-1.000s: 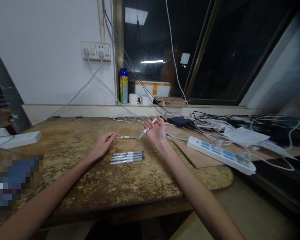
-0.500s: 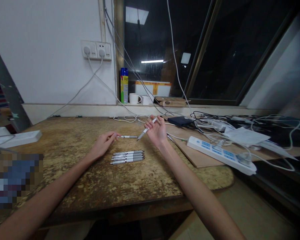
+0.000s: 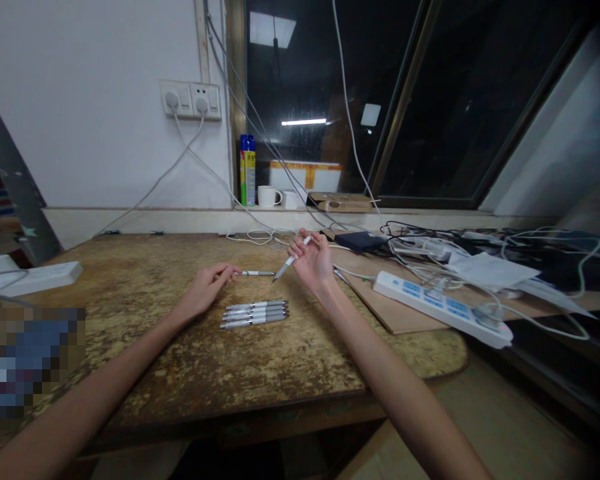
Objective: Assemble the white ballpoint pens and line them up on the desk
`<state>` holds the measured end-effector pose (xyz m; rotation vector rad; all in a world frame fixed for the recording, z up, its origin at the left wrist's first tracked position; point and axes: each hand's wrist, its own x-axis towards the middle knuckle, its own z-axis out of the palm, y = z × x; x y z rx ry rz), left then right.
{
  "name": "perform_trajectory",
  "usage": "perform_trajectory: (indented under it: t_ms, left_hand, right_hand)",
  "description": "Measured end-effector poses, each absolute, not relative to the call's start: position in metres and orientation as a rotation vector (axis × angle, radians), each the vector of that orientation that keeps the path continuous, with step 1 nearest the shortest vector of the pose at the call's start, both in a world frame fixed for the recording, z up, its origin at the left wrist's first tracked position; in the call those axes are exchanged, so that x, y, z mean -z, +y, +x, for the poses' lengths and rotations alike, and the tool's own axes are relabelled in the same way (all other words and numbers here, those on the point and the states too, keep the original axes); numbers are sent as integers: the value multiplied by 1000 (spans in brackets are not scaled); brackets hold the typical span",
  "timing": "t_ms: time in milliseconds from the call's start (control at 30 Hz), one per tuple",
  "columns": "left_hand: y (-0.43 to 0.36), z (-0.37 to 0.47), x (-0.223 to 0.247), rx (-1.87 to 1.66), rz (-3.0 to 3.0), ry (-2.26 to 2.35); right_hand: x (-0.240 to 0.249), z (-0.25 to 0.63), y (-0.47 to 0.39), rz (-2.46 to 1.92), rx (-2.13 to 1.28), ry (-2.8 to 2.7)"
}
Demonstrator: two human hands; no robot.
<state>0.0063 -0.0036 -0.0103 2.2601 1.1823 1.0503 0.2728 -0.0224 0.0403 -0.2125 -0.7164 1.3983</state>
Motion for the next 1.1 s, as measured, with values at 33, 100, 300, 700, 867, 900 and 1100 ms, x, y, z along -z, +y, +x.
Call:
perform_trajectory:
  t_ms: [33,100,300,700,867,900,1100]
  left_hand:
    - [-4,6,10,-1047,2261,1178]
    - [-4,7,10,-1043,2261,1170]
    - [-6,8,9,-1050,2246,1155]
    - [-10,16,8,-1033,2075,906]
    - [-8,17,11,-945,2132,867]
    - [-8,16,10,-935,2149,879]
    - [-10,-1,-5,-804,2232,1008]
  right_hand:
    - [-40,273,-23,-230,-1390,-730]
    - [-41,273,-23,-254,-1374,-755]
    - [-39,271,-19,-277,-1335,-874]
    - [-6,260,-14,-815,-645,-1942]
    - [4,248,-18,-800,-747,-2057]
    - [6,247,-17,-805,-775,-2064]
    - [14,265,-5,-1060,-766,-2098]
